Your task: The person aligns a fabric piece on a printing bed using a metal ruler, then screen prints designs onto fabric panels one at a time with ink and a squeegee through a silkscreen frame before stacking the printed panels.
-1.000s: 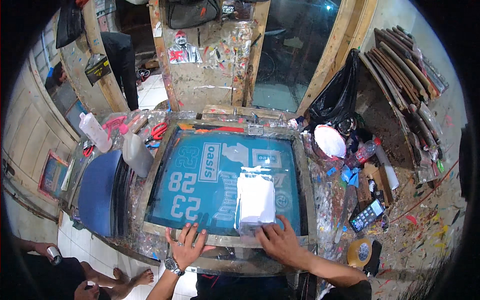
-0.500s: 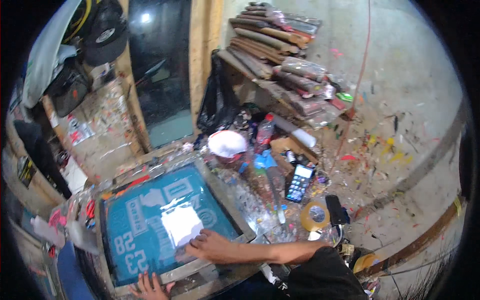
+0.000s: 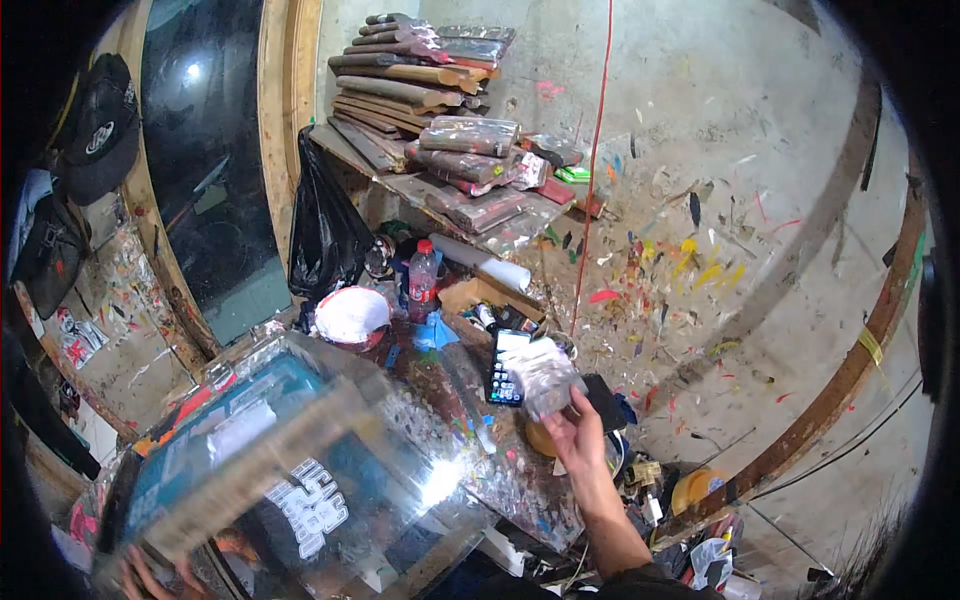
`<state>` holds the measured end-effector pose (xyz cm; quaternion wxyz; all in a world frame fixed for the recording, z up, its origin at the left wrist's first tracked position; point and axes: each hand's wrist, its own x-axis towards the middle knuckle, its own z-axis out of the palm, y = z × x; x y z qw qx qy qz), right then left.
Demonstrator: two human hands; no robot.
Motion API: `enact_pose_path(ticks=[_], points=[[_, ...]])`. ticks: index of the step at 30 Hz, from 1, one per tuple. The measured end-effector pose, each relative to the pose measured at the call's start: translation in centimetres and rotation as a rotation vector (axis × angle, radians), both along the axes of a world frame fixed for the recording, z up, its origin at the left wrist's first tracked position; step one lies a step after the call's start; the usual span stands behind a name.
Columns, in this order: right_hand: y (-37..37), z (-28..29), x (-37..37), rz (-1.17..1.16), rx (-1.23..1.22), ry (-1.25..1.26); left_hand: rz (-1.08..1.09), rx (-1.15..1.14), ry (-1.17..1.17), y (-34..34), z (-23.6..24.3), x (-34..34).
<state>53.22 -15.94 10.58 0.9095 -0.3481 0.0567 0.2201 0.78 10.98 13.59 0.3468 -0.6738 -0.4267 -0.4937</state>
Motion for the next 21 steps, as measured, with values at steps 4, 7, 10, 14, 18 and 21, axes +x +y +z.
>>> enact_pose_path(ticks=[4, 7, 10, 14, 18, 21], points=[[-2.3, -5.7, 5.4, -0.079, -0.126, -0.02, -0.144, -0.014, -0.122, 6.6, 7.9, 3.6], [-1.1, -7.3, 8.8, -0.09, -0.053, -0.005, 0.086, 0.104, 0.083, 12.6, 12.2, 2.2], [0.9, -8.5, 11.4, -0.067, 0.025, 0.031, 0.118, 0.202, 0.181, 17.3, 15.1, 1.4], [-0.3, -9.6, 13.9, -0.143, -0.089, -0.009, 0.12, 0.151, 0.115, 19.6, 16.9, 6.1], [-1.2, -8.7, 13.4, -0.037, -0.029, -0.021, 0.17, 0.173, 0.182, 20.7, 18.7, 6.4], [-1.0, -7.6, 11.2, 0.008, -0.013, 0.094, 0.217, 0.169, 0.197, 22.2, 19.3, 5.7]])
